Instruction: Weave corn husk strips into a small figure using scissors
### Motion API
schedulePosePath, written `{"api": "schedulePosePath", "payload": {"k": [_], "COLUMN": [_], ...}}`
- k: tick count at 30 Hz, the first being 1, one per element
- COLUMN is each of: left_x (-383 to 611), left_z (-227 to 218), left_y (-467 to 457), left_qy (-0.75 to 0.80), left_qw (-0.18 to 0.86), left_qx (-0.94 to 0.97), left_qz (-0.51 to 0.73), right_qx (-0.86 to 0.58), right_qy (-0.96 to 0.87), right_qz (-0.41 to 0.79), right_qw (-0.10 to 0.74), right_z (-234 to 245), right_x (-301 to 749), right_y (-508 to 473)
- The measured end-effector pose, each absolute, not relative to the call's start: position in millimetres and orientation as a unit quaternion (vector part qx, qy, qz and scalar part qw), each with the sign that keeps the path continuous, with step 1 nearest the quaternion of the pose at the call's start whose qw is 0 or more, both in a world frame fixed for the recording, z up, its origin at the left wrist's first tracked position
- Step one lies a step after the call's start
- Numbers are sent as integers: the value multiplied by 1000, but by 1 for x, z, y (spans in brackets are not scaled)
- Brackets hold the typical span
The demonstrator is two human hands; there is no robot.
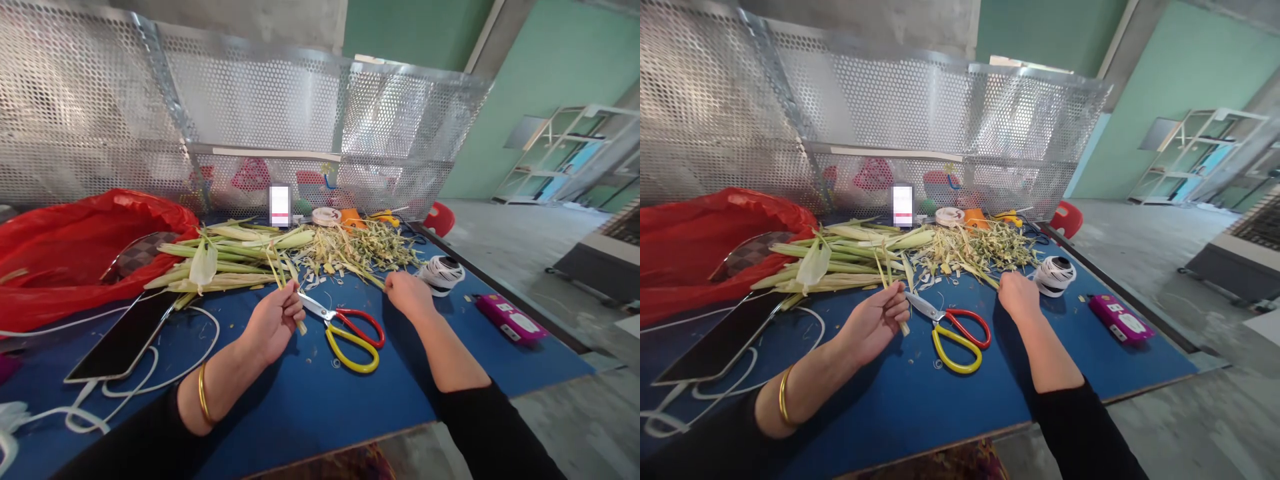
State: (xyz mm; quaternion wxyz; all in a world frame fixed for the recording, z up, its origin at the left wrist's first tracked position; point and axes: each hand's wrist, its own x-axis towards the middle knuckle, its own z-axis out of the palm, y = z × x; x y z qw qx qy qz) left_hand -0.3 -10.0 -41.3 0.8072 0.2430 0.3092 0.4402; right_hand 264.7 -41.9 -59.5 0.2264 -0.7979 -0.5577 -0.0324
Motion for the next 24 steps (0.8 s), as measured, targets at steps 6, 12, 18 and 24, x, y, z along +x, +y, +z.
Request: {"api": "schedulePosePath", "payload": {"k": [6, 12, 18, 24], "left_x": [2, 4, 8, 8], "left_z": [-46, -47, -51, -53], "left_y": [-12, -16, -20, -20], "left_qy": [314, 344, 304, 243], "left_qw": [802, 785, 803, 817], "left_qx": [275, 289, 301, 318], "left_qz": [426, 426, 415, 414], "right_qx": [-775, -569, -514, -524], "right_qy": [-533, -495, -438, -418], "right_qz": [6, 318, 509, 537], "right_qw": [340, 575, 534, 512], "right_z": [-52, -44, -47, -55], "right_x": [258, 213, 150, 130], "right_y": [-40, -48, -56, -55]}}
